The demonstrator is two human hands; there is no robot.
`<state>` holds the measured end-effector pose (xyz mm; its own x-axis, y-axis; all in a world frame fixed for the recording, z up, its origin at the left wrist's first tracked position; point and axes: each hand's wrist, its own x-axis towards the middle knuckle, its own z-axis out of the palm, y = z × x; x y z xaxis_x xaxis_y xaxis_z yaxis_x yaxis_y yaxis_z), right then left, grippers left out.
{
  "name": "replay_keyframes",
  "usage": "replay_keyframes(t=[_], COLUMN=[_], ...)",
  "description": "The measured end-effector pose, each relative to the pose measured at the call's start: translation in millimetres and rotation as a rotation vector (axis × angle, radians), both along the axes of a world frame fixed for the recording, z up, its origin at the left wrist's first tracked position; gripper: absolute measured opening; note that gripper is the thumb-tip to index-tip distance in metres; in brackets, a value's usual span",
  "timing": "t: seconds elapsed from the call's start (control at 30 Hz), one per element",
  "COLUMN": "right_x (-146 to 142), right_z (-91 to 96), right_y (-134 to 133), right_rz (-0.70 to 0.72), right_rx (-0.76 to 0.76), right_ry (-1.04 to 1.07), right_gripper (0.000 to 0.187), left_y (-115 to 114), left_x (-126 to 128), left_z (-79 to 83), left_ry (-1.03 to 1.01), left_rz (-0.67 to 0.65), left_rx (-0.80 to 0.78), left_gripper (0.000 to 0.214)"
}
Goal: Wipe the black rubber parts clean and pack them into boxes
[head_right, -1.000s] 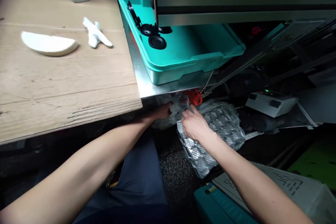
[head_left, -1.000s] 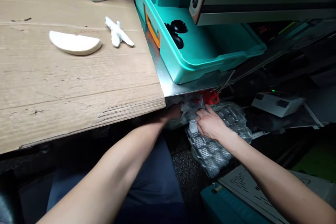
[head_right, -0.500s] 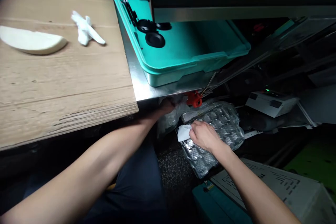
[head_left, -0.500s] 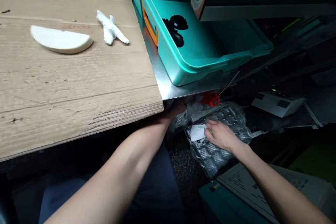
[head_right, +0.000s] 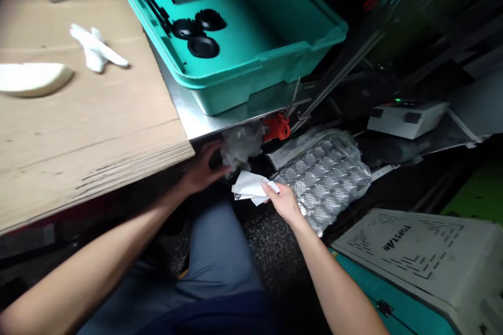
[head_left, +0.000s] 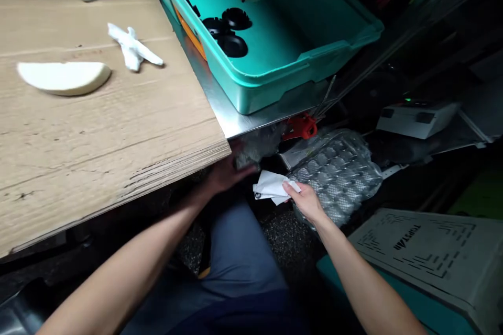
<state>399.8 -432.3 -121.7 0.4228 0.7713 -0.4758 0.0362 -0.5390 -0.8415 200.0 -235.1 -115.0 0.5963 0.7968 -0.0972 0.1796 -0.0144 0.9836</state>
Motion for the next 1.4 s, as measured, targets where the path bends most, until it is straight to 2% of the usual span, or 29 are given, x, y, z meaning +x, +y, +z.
replay_keyframes(t=[0.07, 0.13, 0.17, 0.2, 0.27, 0.37, 0.43, 0.5, 0.63, 0.7, 0.8, 0.87, 0.9, 0.97, 1.03, 1.13, 1.23, 1.4], right_x=[-10.7, -20.9, -26.5, -32.8, -47.4, -72.9, -89.5, -102.8, -114.6, -116.2, -123.7, -137.2, -147.2, -172.2, -199.0, -227.7, -234.9, -224.0], right_z=[0.4, 2.0, 2.8, 3.1, 1.8, -5.4, -12.2, -19.2, -31.2, -34.5, -30.7, -21.3, -15.4, -4.1, 3.7, 6.4, 3.1, -1.5], right_y=[5.1, 11.4, 15.1, 19.3, 29.1, 46.2, 56.7, 65.0, 77.6, 85.1, 98.8, 108.4, 113.1, 122.8, 133.3, 149.4, 159.7, 157.5], right_rz=[0.011, 0.013, 0.017, 0.023, 0.055, 0.136, 0.202, 0.266, 0.409, 0.497, 0.562, 0.502, 0.488, 0.57, 0.742, 0.947, 1.052, 1.113], right_rx=[0.032, 0.056, 0.062, 0.065, 0.077, 0.117, 0.118, 0.086, -0.033, -0.097, -0.084, 0.034, 0.12, 0.29, 0.421, 0.458, 0.428, 0.489], right_ry=[-0.022, -0.027, -0.017, -0.003, 0.03, 0.083, 0.112, 0.106, -0.05, -0.199, -0.671, -0.989, -1.056, -0.969, -0.769, -0.602, -0.533, -0.534], right_gripper=[0.046, 0.048, 0.05, 0.052, 0.056, 0.06, 0.06, 0.059, 0.059, 0.057, 0.045, 0.049, 0.048, 0.039, 0.033, 0.033, 0.027, 0.023], left_y=[-21.7, -44.0, -53.2, -60.2, -66.8, -60.3, -49.3, -37.6, -25.1, -26.6, -35.8, -43.7, -47.6, -54.4, -59.8, -65.1, -67.2, -65.9], left_x=[-15.8, -27.2, -31.5, -35.3, -43.1, -62.8, -86.6, -119.6, -189.2, -210.5, -219.3, -215.2, -212.2, -206.4, -202.8, -203.0, -208.3, -214.3], left_z=[3.2, 2.9, 1.7, -0.2, -6.5, -22.2, -35.3, -47.4, -58.8, -58.4, -56.1, -55.3, -55.1, -54.2, -51.5, -43.5, -34.2, -29.5], left_ry=[-0.056, -0.119, -0.13, -0.127, -0.132, -0.322, -0.467, -0.555, -0.646, -0.671, -0.721, -0.749, -0.758, -0.773, -0.792, -0.795, -0.739, -0.654], left_rz=[-0.187, -0.297, -0.279, -0.221, -0.03, 0.373, 0.65, 0.827, 0.966, 1.019, 1.053, 1.062, 1.069, 1.07, 1.047, 0.966, 0.898, 0.864], left_rx=[0.041, -0.05, -0.143, -0.246, -0.47, -0.833, -0.985, -1.001, -0.908, -0.872, -0.829, -0.827, -0.835, -0.858, -0.874, -0.873, -0.884, -0.947], left_gripper=[0.084, 0.069, 0.054, 0.042, 0.036, 0.033, 0.024, 0.017, 0.013, 0.011, 0.011, 0.017, 0.02, 0.025, 0.027, 0.031, 0.033, 0.031])
